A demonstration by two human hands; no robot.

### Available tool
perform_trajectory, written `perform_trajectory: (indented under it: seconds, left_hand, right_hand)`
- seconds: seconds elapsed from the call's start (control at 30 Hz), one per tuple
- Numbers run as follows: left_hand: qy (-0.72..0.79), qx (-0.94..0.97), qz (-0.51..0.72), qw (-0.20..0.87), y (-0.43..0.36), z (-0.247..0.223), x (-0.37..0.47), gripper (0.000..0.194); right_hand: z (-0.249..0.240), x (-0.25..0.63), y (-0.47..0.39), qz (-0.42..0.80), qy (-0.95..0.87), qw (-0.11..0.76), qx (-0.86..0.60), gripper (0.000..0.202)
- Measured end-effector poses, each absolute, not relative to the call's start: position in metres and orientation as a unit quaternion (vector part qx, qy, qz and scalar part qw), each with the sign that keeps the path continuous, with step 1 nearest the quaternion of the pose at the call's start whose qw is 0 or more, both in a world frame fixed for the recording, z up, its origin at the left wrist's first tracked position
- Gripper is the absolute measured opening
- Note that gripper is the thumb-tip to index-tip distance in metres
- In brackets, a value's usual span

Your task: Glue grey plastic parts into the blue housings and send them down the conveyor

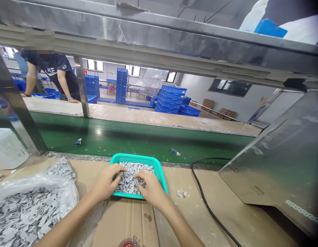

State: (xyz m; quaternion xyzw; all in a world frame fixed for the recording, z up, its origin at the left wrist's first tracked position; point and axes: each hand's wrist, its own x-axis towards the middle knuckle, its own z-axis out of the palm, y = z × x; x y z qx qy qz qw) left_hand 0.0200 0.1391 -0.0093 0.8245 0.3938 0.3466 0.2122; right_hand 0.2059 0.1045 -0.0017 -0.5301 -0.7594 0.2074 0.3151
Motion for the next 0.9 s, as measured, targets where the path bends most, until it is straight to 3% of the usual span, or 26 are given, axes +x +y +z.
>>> perform_trajectory:
  seconds: [0.43, 0.9]
  left_hand:
    - [0.38, 0.821, 0.371, 0.208, 0.14, -0.01, 0.019, 0.025]
    - [0.374, 0.823, 0.376, 0.204, 0.139, -0.01, 0.016, 0.025]
  right_hand:
    - [0.007, 0.191, 0.125, 0.176, -0.851, 0.175, -0.463, 0.031]
    - [0.031, 0.239, 0.038, 0.333, -0.666, 0.387, -0.545, 0.01]
